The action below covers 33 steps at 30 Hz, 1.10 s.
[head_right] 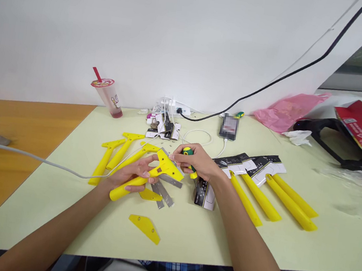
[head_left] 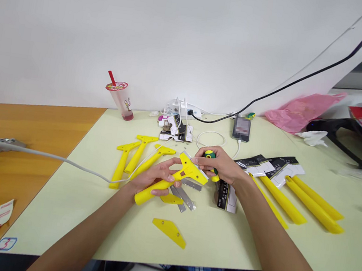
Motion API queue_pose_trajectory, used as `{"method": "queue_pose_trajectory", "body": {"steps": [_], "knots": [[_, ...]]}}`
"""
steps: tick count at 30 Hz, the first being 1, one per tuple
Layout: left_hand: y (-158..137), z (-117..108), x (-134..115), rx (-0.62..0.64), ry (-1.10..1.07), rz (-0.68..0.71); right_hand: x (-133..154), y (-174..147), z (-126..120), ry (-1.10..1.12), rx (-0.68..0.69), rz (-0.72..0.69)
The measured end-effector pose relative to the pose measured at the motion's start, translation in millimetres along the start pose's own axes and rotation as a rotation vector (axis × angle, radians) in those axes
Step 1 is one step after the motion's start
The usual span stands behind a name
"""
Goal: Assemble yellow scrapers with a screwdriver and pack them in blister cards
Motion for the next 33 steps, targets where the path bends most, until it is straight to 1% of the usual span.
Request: {"method": "queue_pose_trajectory", "body": {"steps": [3,5,8,11,14,19,21,24,28,31,33], "knots": [[1,-1,0,-0.014,-0.008,0.009,0,1,-3,0.016,-0.028,-0.018],[1,-2,-1,-0.039,-0.018,0.033,1,2,-7,0.044,-0.061,-0.054],[1,-8,-3,-0.112,-0.085,0.09,5,4,-17,0.1,-0.141,-0.135],[-1,-15,-7,-0.214,-0.172,0.153,9,5,-27,0.137,-0.239,-0.211],[-3,-19,-12,-0.295,-0.24,0.207,9,6,-32,0.178,-0.299,-0.224],[-2,-20,-16,-0.339,-0.26,0.23,7,6,-33,0.19,-0.35,-0.219],[-1,-21,-14,-0.357,-0.254,0.22,7,7,-33,0.161,-0.358,-0.235],[1,-21,-9,-0.345,-0.218,0.19,7,7,-31,0.038,-0.353,-0.249],[3,-14,-4,-0.256,-0.129,0.131,2,8,-24,-0.095,-0.263,-0.195],[3,-11,-4,-0.219,-0.117,0.136,-1,7,-18,-0.098,-0.186,-0.135],[3,-11,-4,-0.205,-0.117,0.139,-1,6,-15,-0.087,-0.16,-0.118]]}}
Point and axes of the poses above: each hand's wrist, its own y-axis towards the middle knuckle, its own z-axis out of the palm, x = y × z, the point moved 8 cm from there along y, towards the middle knuckle, and after that the axes turned 11 degrees about y, right-handed, at the moved point
